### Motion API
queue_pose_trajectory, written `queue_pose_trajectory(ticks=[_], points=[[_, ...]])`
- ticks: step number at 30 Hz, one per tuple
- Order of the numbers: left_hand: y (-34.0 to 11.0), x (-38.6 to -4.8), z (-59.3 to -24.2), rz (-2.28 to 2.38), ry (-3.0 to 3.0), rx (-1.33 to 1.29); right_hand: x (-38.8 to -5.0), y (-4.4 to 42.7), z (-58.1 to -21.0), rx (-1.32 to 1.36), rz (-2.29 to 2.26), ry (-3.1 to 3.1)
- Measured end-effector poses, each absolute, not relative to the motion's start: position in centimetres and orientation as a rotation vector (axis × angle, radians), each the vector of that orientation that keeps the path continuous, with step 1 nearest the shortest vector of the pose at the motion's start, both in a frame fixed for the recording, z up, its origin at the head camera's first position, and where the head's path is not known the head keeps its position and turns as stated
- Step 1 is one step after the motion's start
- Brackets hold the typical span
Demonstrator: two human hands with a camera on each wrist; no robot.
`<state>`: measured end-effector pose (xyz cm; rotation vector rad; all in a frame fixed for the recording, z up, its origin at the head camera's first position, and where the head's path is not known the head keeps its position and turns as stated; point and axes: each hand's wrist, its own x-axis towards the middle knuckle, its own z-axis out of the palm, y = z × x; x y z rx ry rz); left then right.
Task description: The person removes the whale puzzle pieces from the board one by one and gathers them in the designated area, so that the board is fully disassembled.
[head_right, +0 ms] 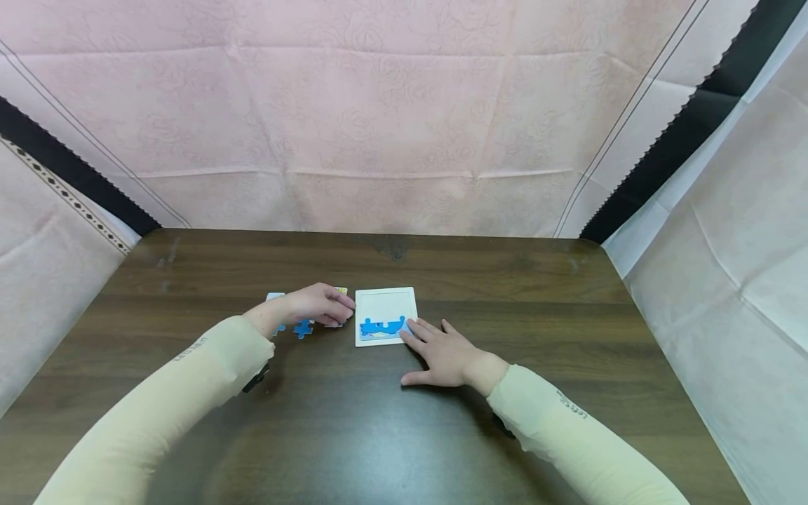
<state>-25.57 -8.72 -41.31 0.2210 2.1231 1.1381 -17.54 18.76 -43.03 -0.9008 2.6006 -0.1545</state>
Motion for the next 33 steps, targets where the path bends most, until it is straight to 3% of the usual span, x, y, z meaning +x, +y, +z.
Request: queue_pose_trajectory(ticks=[11,33], points=[[-6.2,-25.7,-41.3,1.076,2.135,0.259,-17.6,18.8,-43.0,-0.878,-0.142,2.59],[-5.6,-25.9,-41.7,1.163,2.126,0.234,-17.6,18.8,-42.9,-0.893,-0.141,2.585]])
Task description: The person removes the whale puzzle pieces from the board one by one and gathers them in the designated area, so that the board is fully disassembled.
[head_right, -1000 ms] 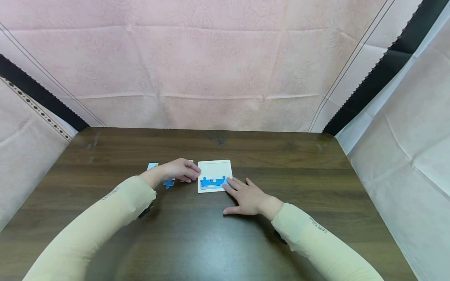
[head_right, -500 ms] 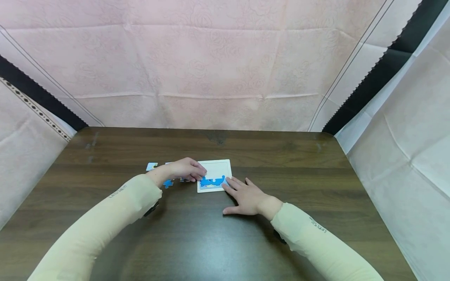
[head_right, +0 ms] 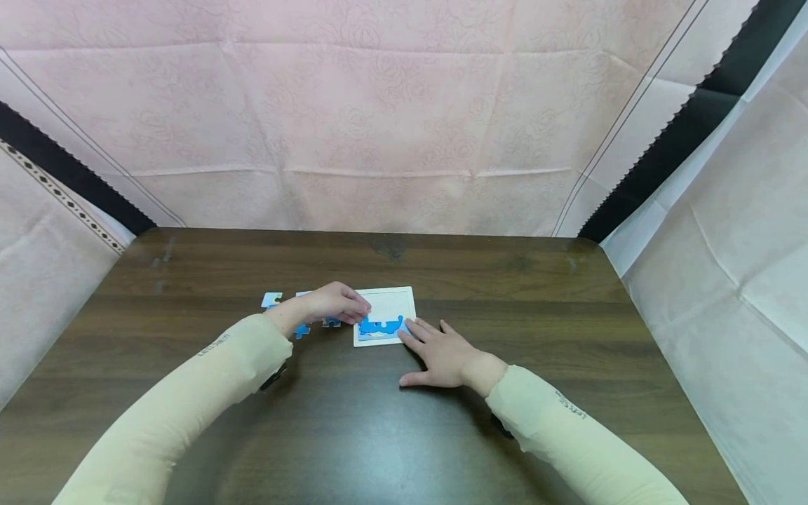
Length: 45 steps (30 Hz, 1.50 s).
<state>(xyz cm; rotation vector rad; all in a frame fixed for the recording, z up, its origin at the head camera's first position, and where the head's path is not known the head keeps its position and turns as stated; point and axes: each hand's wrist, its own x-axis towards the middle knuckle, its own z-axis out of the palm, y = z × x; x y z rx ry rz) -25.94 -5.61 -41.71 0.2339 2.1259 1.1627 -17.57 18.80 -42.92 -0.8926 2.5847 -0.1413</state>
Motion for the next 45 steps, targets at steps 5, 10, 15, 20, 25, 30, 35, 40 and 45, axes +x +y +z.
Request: queue_pose_trajectory(ticks=[5,10,15,20,25,30,35,40,45], points=[[-5.2,-25.8,-42.1,1.177,2.148,0.165,-17.6,18.7,-43.0,-0.891,-0.145,2.583],[-4.7,-25.7,-42.2,1.177,2.167,0.114,-17.6,18.7,-43.0,-0.888,-0.166,2.591],[-4.7,-25.7,-42.3,1.155,2.189,0.099,-17.5,18.8,-43.0,-0.914,-0.178,2.601],[-4.8,-25.7,-42.3,1.134,2.195,0.099,-17.4,18.7,-43.1,-0.951,-0.153,2.64],[-4.8,-25.7,-42.2,1.113,2.185,0.115,-17.4,18.3,-43.3,-0.995,-0.111,2.695],[-4.8,-25.8,-42.2,1.098,2.168,0.147,-17.4,17.5,-43.2,-1.057,-0.121,2.679],[-4.7,-25.8,-42.0,1.094,2.162,0.178,-17.4,17.1,-43.0,-1.048,-0.094,2.639],[-5.2,-25.6,-41.5,1.047,2.15,0.231,-17.4,16.9,-42.9,-1.018,-0.099,2.614],[-5.5,-25.6,-41.1,1.014,2.099,0.206,-17.4,16.8,-42.9,-0.996,-0.09,2.604]])
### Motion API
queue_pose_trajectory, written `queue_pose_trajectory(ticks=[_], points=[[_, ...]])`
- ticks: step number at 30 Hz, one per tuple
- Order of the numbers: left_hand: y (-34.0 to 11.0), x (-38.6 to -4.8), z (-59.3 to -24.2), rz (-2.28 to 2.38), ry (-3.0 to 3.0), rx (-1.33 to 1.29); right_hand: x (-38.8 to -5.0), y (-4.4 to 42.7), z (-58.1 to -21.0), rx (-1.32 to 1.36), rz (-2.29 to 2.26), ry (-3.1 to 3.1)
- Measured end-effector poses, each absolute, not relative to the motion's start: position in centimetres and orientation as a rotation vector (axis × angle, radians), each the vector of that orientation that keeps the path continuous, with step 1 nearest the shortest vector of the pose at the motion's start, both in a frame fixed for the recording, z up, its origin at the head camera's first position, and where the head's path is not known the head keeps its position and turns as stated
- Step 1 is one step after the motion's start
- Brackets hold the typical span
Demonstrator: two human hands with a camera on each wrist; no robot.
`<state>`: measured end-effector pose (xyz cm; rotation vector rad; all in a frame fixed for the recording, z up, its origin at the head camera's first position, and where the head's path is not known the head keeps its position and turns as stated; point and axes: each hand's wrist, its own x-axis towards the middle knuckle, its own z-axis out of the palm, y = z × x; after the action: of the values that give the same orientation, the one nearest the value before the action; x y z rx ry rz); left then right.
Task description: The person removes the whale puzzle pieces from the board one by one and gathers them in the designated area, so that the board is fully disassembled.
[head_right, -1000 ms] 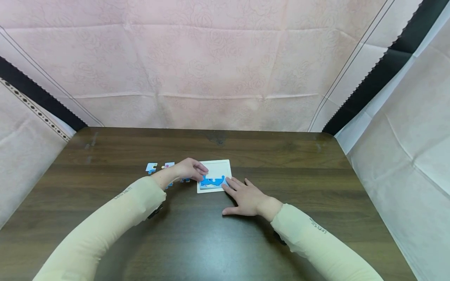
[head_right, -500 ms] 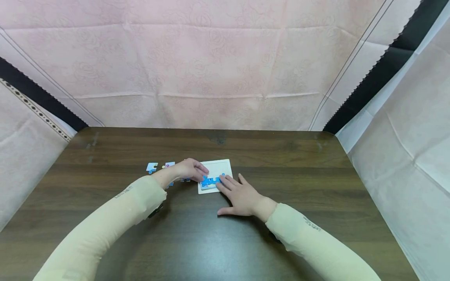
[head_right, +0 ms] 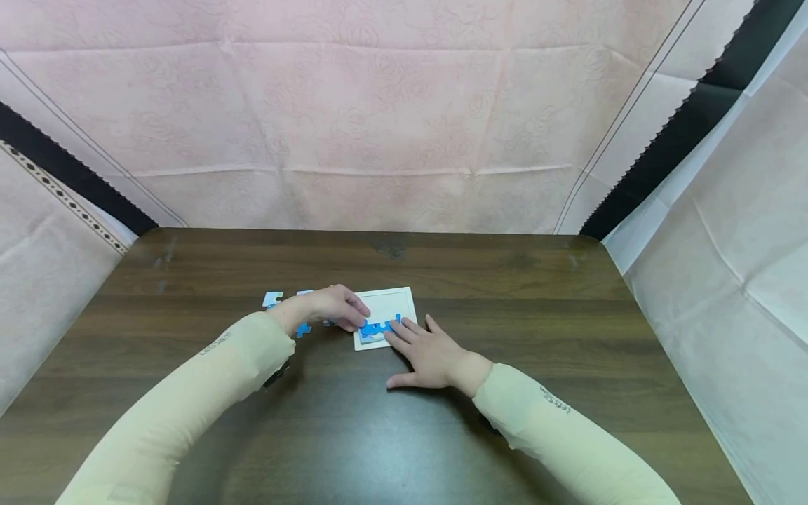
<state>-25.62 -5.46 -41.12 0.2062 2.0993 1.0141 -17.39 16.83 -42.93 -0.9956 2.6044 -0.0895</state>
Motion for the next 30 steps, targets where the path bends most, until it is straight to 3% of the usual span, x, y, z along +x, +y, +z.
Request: queue_pose_trajectory(ticks=[18,30], points=[[-5.7,-25.7,-41.6,1.053,2.035,0.222,-17.5,16.8,-43.0,-0.983,-0.077,2.59],[-9.0,-26.0,-40.9,1.095,2.083,0.286,-17.5,16.8,-43.0,-0.977,-0.071,2.581]])
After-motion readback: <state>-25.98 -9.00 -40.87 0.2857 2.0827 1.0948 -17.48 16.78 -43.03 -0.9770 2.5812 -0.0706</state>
